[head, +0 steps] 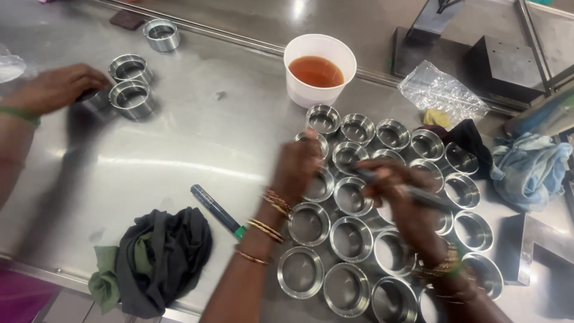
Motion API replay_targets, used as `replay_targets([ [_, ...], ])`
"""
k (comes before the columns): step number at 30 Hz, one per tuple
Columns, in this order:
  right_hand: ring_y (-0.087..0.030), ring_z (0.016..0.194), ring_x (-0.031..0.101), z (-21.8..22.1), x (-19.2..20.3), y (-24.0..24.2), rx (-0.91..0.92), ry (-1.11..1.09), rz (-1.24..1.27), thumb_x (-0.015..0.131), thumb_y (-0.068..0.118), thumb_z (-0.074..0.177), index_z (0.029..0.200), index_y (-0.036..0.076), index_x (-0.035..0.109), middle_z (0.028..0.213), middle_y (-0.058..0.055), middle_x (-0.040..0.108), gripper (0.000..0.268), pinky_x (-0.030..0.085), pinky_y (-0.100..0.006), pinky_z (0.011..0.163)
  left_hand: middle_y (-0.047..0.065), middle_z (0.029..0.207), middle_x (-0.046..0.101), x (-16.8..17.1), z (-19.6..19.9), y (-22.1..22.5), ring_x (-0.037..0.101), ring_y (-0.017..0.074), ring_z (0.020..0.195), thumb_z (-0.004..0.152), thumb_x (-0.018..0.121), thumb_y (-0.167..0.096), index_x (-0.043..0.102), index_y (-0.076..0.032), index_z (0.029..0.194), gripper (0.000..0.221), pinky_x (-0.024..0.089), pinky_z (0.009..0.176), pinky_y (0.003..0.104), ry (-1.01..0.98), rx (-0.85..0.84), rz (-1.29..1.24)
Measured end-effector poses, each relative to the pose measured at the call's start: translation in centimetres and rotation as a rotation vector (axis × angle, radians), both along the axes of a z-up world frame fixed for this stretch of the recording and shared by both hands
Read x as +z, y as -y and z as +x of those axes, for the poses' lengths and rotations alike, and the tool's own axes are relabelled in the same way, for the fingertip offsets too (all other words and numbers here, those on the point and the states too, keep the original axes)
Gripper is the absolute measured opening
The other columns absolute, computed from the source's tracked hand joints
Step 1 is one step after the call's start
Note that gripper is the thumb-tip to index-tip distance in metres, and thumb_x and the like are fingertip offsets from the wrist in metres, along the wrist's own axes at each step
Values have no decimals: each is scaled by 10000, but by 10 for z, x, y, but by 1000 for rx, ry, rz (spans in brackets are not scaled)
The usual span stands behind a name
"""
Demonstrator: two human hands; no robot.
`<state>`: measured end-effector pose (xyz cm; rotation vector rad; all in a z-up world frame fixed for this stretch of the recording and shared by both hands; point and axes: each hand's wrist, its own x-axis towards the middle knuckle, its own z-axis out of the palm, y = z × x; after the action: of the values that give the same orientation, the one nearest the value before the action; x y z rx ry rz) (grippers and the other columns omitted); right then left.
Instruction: The recorder is inspecting metal rings using a go/no-go gauge and marking them with a marker.
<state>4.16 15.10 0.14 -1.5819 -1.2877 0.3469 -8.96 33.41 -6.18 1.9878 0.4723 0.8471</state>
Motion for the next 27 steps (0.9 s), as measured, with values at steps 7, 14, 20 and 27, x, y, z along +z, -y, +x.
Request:
replay_targets([
  [7,-102,557,638,54,-3,-71,-205,233,-103,616,197,980,1299,15,625,895,-114,731,368,521,-241,425,51,517,557,-12,-19,-34,527,192,508,950,159,-809,565,-58,550,942,423,550,349,191,435,-368],
  [14,-159,633,679,77,-49,-132,-148,284,-172,680,182,952,1281,28,676,963,-150,771,363,566,-317,564,71,443,520,-19,-24,-44,577,221,463,944,231,-771,622,-68,555,894,459,530,382,5,535,-276],
  [20,-234,833,723,81,-64,-142,-63,481,13,720,149,952,1264,-22,694,1043,-212,744,357,582,-365,736,62,435,514,-17,-31,-50,573,212,459,948,240,-769,628,-66,550,897,466,540,364,17,566,-280],
  [27,-201,809,744,63,-38,-109,-12,367,-156,690,173,953,1267,50,694,1082,-159,758,337,630,-325,695,60,437,498,-20,-37,-58,556,212,461,947,237,-781,627,-59,555,910,454,536,362,9,582,-275],
])
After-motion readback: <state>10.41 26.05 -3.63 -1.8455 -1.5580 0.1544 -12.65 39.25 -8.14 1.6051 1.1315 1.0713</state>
